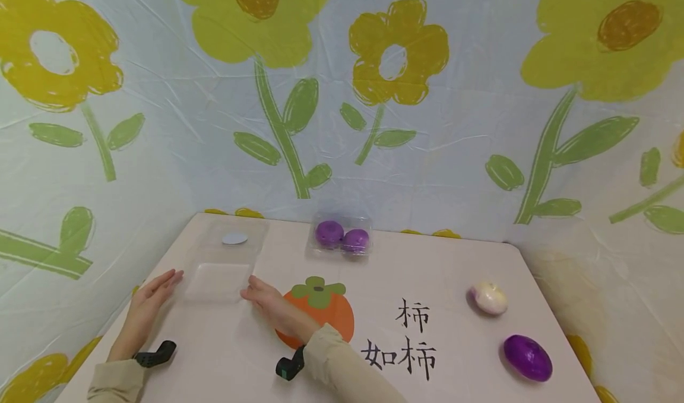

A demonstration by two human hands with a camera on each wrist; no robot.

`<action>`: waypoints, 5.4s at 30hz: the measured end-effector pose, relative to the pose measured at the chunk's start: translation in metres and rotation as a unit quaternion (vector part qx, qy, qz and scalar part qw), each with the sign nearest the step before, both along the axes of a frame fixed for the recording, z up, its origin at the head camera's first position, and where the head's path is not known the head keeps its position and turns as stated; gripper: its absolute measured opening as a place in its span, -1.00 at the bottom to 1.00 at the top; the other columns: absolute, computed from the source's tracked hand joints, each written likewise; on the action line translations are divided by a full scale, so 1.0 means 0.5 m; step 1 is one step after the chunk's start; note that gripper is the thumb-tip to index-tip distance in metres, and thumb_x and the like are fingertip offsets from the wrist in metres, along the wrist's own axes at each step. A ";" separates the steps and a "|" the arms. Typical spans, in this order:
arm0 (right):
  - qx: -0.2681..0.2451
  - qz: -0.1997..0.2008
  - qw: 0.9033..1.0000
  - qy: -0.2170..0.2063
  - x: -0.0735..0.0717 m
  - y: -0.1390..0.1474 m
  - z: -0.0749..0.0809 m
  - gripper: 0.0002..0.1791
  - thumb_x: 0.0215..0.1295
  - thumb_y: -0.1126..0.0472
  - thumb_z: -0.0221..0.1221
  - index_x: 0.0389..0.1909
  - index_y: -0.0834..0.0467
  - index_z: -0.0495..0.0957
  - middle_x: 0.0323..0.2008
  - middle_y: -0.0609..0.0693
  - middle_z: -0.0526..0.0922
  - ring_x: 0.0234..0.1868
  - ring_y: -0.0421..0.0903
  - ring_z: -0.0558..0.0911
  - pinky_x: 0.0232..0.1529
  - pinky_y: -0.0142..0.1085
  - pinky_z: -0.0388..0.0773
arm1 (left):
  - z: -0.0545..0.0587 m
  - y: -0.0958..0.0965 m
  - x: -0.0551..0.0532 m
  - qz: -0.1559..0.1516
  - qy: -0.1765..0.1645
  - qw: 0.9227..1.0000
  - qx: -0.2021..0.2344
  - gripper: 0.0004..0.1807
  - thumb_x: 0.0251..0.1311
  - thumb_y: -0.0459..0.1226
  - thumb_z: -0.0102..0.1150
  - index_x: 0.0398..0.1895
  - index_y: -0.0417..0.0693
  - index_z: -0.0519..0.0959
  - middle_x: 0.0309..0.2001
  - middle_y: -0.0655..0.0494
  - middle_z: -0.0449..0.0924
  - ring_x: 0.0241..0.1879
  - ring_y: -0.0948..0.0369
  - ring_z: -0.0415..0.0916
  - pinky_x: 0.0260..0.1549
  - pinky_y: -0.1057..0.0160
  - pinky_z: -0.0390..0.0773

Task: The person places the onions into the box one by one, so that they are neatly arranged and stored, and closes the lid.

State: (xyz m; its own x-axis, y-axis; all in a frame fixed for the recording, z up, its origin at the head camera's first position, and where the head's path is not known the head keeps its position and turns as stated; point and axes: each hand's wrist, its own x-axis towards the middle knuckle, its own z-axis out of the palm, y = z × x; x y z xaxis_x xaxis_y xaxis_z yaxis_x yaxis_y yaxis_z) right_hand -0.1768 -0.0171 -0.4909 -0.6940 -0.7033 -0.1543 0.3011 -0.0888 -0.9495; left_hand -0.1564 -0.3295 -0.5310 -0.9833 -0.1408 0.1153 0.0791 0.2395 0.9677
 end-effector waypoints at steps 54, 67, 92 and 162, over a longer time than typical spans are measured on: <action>0.217 0.151 0.953 0.145 0.225 0.319 0.047 -0.23 0.46 -0.08 0.06 0.58 -0.29 -0.09 0.55 -0.21 -0.02 0.51 -0.21 0.04 0.42 -0.34 0.10 | -0.002 0.133 0.164 -0.271 -0.044 0.960 0.056 -0.18 0.16 -0.54 0.26 0.47 -0.41 0.09 0.22 -0.49 0.32 0.18 0.16 0.49 0.16 0.45 0.43; 0.066 0.131 0.989 -0.008 0.249 0.409 0.021 -0.27 0.55 0.06 -0.13 0.61 0.02 -0.21 0.58 0.05 -0.13 0.56 0.11 -0.08 0.42 -0.03 0.20 | -0.015 0.224 0.159 -0.323 -0.012 0.945 0.055 -0.11 0.12 -0.48 0.35 0.48 -0.38 0.08 0.17 -0.46 0.33 0.13 0.08 0.50 0.18 0.36 0.46; 0.090 -0.079 0.983 0.137 0.217 0.496 -0.060 -0.36 0.51 0.34 -0.01 0.45 0.49 -0.04 0.01 0.48 0.46 0.01 -0.12 0.60 0.10 -0.41 0.52 | -0.042 0.380 0.149 -0.331 -0.008 0.940 0.080 -0.12 0.08 -0.42 0.42 0.46 -0.27 0.18 0.16 -0.36 0.39 0.10 0.04 0.52 0.20 0.27 0.47; -0.073 -0.066 0.965 0.243 0.125 0.486 -0.145 0.30 -0.05 0.66 0.31 0.52 0.35 -0.45 0.50 0.46 -0.36 0.56 -0.12 -0.14 0.43 -0.39 -0.03 | -0.080 0.391 0.056 -0.332 0.152 0.928 -0.068 0.01 0.03 -0.21 0.51 0.52 -0.21 0.15 0.49 -0.12 0.17 0.48 0.10 0.11 0.39 0.37 0.06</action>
State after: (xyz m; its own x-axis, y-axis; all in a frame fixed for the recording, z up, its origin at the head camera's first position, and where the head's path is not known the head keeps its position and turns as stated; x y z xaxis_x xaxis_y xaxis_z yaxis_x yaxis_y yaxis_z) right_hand -0.1145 0.2257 -0.5634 -0.7445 -0.5940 0.3048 -0.1988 -0.2387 -0.9505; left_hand -0.1283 -0.1342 -0.5708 -0.7671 0.5211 0.3740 0.5180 0.1592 0.8405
